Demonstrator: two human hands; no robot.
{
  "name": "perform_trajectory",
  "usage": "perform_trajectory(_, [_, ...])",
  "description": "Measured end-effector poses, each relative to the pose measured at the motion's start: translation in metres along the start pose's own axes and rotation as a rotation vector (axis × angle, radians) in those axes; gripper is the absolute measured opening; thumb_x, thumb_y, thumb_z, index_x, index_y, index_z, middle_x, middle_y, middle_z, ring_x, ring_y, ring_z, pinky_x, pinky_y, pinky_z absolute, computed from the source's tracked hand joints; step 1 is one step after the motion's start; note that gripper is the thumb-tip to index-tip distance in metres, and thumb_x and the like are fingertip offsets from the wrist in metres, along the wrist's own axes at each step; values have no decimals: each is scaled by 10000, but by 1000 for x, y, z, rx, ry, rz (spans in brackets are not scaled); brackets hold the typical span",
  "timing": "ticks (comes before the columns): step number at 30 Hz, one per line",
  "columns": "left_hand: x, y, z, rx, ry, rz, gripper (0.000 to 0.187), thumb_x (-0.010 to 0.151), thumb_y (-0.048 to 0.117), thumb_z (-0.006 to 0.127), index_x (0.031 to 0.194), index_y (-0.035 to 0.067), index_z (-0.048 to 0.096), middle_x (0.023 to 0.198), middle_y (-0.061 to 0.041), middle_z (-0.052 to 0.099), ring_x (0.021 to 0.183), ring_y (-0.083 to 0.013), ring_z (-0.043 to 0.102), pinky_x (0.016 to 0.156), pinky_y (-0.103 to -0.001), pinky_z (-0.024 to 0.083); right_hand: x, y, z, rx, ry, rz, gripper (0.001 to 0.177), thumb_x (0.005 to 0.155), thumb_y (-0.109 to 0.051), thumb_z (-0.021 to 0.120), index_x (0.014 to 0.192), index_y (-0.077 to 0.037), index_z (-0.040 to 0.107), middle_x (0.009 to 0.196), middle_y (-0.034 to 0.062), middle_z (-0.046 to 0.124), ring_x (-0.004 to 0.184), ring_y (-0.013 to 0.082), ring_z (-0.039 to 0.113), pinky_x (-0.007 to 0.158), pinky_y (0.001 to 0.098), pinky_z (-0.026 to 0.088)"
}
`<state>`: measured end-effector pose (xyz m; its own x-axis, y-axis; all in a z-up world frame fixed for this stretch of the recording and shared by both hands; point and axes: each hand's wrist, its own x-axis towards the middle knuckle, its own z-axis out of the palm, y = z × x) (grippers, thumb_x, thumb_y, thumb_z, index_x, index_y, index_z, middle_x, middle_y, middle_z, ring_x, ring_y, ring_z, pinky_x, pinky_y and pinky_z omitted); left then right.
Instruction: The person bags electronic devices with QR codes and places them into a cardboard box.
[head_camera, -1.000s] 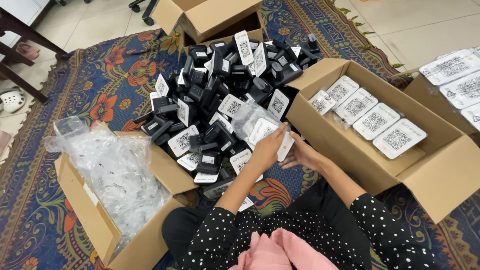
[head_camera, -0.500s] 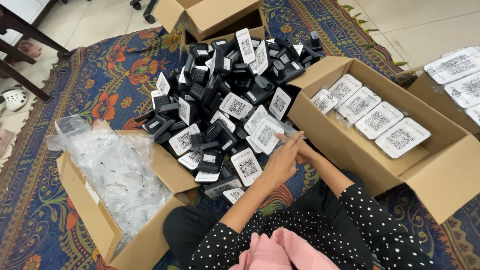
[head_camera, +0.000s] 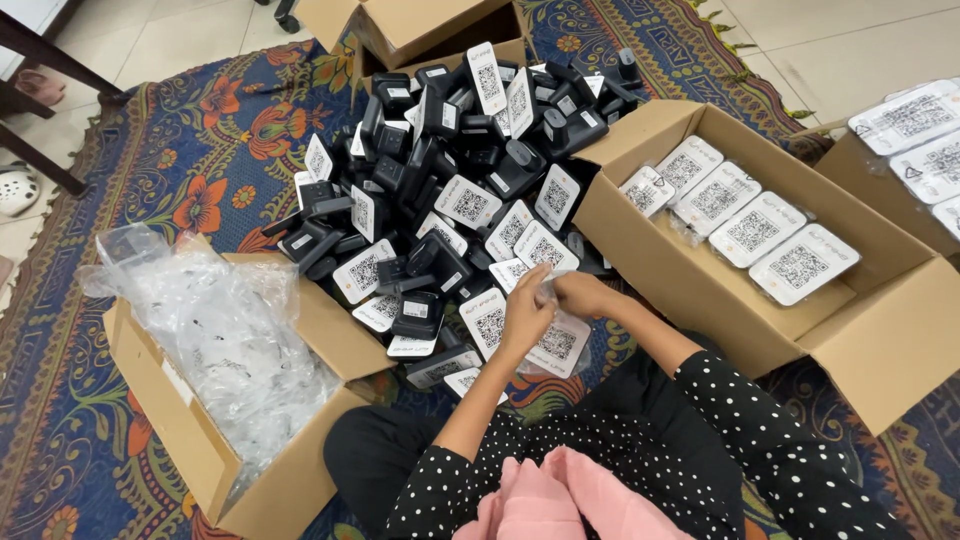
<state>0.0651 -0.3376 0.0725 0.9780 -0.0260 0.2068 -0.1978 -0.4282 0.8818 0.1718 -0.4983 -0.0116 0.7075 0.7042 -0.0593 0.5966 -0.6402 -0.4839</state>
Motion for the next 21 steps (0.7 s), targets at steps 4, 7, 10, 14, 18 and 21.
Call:
perform_trajectory(4, [7, -82, 7, -237, -51, -95, 490, 838, 82, 715, 1320, 25, 646, 1513, -146, 519, 996, -237, 752, 850, -284, 586, 1, 34, 26, 96, 50, 37, 211, 819, -181, 701, 971, -35, 727, 947, 204, 735, 908, 363, 721, 759, 473, 563])
perform_trajectory(7, [0, -119, -13, -279, -13, -150, 362, 893, 204, 772, 1183, -10, 793, 1476, -168, 610, 1091, -251, 759, 827, -339, 572, -23, 8, -10, 480, -9, 196, 347, 860, -314, 763, 1118, -82, 747, 937, 103, 771, 858, 241, 737, 738, 387, 562])
perform_trajectory(10, [-12, -112, -47, -212, 59, -72, 369, 967, 277, 730, 1194, 6, 837, 1376, -206, 711, 1312, -218, 672, 990, -346, 526, -35, 20, -18, 908, 19, 242, 456, 892, -348, 757, 1212, -24, 736, 983, 87, 773, 837, 186, 718, 689, 322, 566])
perform_trajectory(14, [-27, -103, -57, -287, 192, -404, 652, 933, 477, 652, 1434, 68, 569, 1388, -149, 636, 1306, -217, 588, 1050, -346, 449, -51, -8, -52, 1131, 157, 535, 529, 896, -366, 706, 1326, -62, 667, 998, 112, 757, 831, 207, 719, 629, 375, 570])
perform_trajectory(18, [-28, -107, -24, -625, 14, -481, 786, 953, 630, 460, 1535, 101, 457, 1472, -102, 557, 1309, -266, 555, 1031, -397, 477, -37, 13, -28, 1341, 264, 438, 581, 889, -369, 740, 1350, -26, 648, 1097, 138, 760, 917, 226, 736, 725, 377, 604])
perform_trajectory(21, [-17, -136, 0, -763, 101, -553, 825, 978, 681, 400, 1542, 82, 455, 1493, -113, 574, 1354, -253, 559, 1091, -350, 433, -38, -2, -37, 1363, 273, 385, 598, 896, -364, 763, 1358, -9, 629, 1196, 157, 743, 1045, 218, 734, 851, 355, 623])
